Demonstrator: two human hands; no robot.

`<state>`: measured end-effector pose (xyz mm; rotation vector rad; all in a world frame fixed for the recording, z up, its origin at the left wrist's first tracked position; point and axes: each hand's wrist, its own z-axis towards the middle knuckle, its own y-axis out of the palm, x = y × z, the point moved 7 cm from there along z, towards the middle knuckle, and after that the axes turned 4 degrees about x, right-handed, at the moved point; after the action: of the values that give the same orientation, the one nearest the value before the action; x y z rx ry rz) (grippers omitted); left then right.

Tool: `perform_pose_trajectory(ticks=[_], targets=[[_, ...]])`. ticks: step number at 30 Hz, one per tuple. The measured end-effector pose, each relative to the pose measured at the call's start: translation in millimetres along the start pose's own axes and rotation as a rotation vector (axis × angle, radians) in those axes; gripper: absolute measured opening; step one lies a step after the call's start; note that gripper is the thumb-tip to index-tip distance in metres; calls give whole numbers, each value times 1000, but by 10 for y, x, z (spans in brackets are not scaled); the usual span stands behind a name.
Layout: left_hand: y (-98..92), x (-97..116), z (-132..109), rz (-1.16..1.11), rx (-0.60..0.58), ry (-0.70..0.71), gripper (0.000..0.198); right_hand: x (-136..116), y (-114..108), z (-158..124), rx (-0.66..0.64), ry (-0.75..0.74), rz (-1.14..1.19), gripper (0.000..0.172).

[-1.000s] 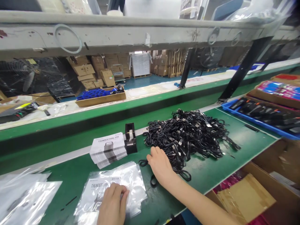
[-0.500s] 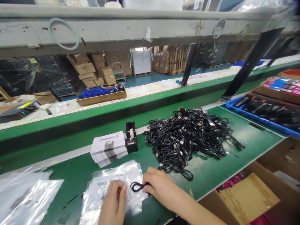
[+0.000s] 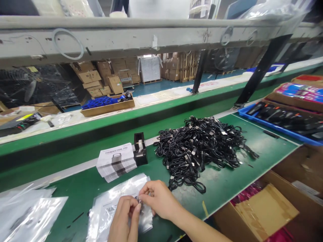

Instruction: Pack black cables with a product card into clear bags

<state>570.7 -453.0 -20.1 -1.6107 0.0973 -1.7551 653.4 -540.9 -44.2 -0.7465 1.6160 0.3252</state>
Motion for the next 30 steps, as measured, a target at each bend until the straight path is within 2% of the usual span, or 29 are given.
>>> perform_pose_trajectory(ticks=[3,4,8,11,14,17,19,21,25,26,28,30], targets=[[-141,3,33,1,73,-32,17,-202,34,-39,-116,-111,-105,41],[-185,-1,47,-1,77,-46,16,-286,36,-57,-151,-166,-150,44],[-333,34,109,-26,41,-56,17,-631,73,-89,-248,-388,-306,30],[-522,77,142,-41,132,-72,20,-922,115,-51,-284,-505,-427,17],[-710,17,148,-53,225,-199,31,-1285,107,-6,-316,-589,-559,16],[-780,-100,145,-160,222,-354,43,-1658,80,-40,-387,-681,-674,14],[-753,-145,144,-289,209,-410,46,-1846,86,-126,-479,-746,-721,12],[-640,-143,141,-469,158,-418,50,-1964,99,-237,-582,-794,-728,11],[-271,-48,73,-870,-55,-384,73,-2019,66,-412,-723,-805,-699,9],[-190,-38,42,-931,-106,-392,72,-2003,34,-431,-732,-795,-693,9],[-97,-72,-14,-955,-148,-433,53,-1924,-55,-437,-722,-758,-679,7],[-130,-164,-35,-843,-85,-467,33,-1767,-161,-405,-689,-679,-620,6]])
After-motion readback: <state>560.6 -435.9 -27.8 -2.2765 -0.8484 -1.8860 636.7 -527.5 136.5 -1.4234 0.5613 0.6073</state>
